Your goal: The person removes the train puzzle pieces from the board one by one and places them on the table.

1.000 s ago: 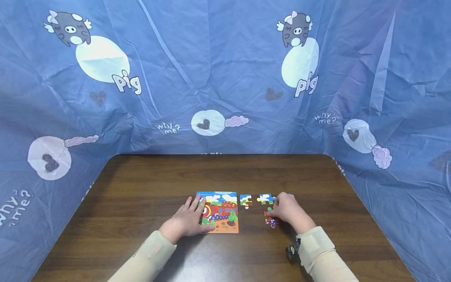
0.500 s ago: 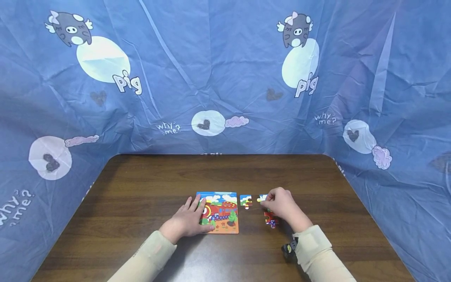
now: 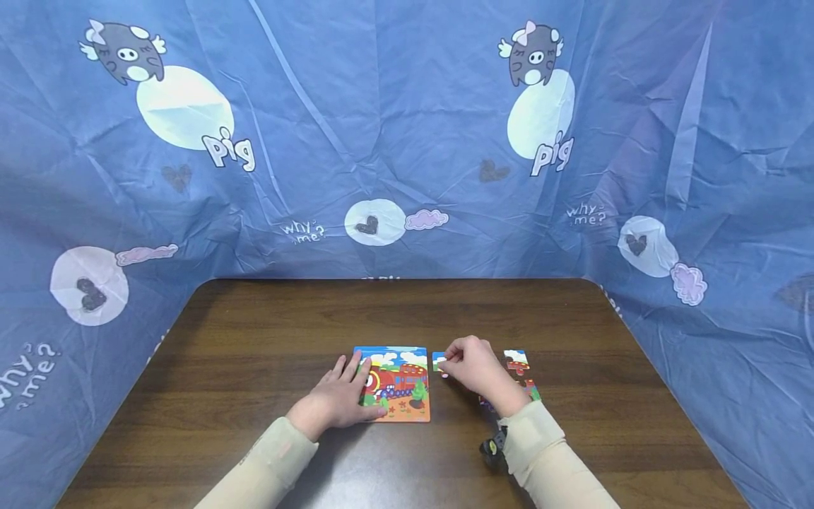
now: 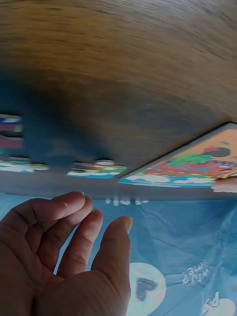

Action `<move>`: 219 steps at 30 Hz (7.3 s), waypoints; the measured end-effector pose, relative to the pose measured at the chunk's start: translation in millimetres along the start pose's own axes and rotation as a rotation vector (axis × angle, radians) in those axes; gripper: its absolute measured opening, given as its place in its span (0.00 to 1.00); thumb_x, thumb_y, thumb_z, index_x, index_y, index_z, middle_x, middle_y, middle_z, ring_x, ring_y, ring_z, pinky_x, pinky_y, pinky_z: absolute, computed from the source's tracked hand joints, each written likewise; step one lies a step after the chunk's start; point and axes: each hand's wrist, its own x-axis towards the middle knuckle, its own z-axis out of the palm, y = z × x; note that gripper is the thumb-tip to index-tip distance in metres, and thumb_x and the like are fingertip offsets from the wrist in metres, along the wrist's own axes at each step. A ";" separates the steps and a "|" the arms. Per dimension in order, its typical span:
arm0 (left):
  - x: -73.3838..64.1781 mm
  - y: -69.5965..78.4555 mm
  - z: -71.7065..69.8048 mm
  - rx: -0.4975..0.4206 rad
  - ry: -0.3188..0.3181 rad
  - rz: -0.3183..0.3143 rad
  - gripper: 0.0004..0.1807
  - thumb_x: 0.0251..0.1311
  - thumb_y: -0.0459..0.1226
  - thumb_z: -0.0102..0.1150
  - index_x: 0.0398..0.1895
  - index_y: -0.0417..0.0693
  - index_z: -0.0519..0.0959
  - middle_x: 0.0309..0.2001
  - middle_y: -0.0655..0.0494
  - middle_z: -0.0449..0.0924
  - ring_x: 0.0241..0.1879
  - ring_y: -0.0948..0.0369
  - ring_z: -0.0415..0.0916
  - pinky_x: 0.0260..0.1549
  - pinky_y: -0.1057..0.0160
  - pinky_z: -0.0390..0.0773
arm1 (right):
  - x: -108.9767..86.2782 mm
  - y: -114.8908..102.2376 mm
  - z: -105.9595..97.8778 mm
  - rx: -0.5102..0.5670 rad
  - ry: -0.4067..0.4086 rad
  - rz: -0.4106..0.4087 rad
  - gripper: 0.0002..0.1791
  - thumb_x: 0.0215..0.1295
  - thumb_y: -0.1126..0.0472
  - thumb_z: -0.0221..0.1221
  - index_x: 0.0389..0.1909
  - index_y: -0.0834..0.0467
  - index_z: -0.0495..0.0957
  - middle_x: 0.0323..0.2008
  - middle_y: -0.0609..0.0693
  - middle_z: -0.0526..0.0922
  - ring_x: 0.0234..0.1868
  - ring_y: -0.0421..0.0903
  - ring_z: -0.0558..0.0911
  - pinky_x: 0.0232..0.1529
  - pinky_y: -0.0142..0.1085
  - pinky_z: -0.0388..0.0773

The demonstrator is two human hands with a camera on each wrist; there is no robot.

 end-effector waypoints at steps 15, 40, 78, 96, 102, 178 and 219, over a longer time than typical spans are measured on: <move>3.6 -15.2 -1.1 -0.058 0.038 0.073 0.57 0.60 0.66 0.61 0.81 0.40 0.53 0.80 0.39 0.44 0.76 0.37 0.43 0.69 0.41 0.55 | 16.7 -24.6 31.7 0.009 -0.051 -0.024 0.06 0.62 0.64 0.71 0.36 0.61 0.85 0.27 0.44 0.81 0.31 0.41 0.79 0.33 0.38 0.78; 4.5 -32.8 -4.9 -0.051 0.008 0.007 0.63 0.53 0.67 0.67 0.82 0.43 0.51 0.79 0.38 0.45 0.76 0.33 0.38 0.70 0.38 0.51 | 30.7 -63.4 80.9 -0.129 -0.228 -0.226 0.14 0.55 0.58 0.76 0.37 0.61 0.85 0.31 0.47 0.83 0.31 0.40 0.76 0.36 0.38 0.76; 2.1 -28.9 -7.3 -0.034 0.005 0.000 0.62 0.53 0.68 0.67 0.81 0.43 0.52 0.79 0.38 0.45 0.76 0.32 0.38 0.69 0.38 0.51 | 33.0 -70.5 80.7 0.084 -0.185 -0.150 0.08 0.60 0.67 0.71 0.32 0.59 0.80 0.22 0.43 0.80 0.23 0.39 0.78 0.26 0.34 0.74; 4.8 -30.5 -4.8 -0.047 0.007 -0.011 0.63 0.52 0.67 0.68 0.82 0.44 0.52 0.79 0.38 0.45 0.76 0.33 0.38 0.70 0.37 0.50 | 31.4 -55.0 59.7 0.189 -0.188 -0.096 0.02 0.66 0.64 0.68 0.38 0.57 0.85 0.27 0.44 0.83 0.29 0.43 0.82 0.31 0.38 0.78; 5.1 -31.5 -5.2 -0.039 0.004 -0.025 0.63 0.52 0.68 0.67 0.82 0.46 0.51 0.80 0.39 0.45 0.76 0.34 0.38 0.70 0.36 0.48 | 28.2 -42.4 48.9 0.198 -0.167 -0.077 0.02 0.66 0.64 0.68 0.37 0.57 0.85 0.27 0.45 0.83 0.29 0.44 0.81 0.29 0.39 0.77; 4.0 -31.3 -4.5 -0.054 0.003 -0.019 0.64 0.51 0.68 0.68 0.82 0.46 0.51 0.80 0.40 0.44 0.76 0.35 0.37 0.70 0.35 0.46 | -8.5 15.5 0.0 -0.110 -0.158 -0.012 0.10 0.54 0.66 0.75 0.27 0.57 0.81 0.20 0.43 0.77 0.21 0.40 0.75 0.27 0.37 0.74; 4.0 -30.5 -3.5 -0.038 0.003 -0.028 0.62 0.52 0.68 0.67 0.82 0.47 0.51 0.80 0.41 0.44 0.76 0.35 0.38 0.70 0.37 0.48 | -9.0 13.5 5.2 -0.118 -0.168 0.057 0.10 0.52 0.67 0.76 0.29 0.58 0.83 0.22 0.45 0.78 0.24 0.42 0.76 0.29 0.39 0.75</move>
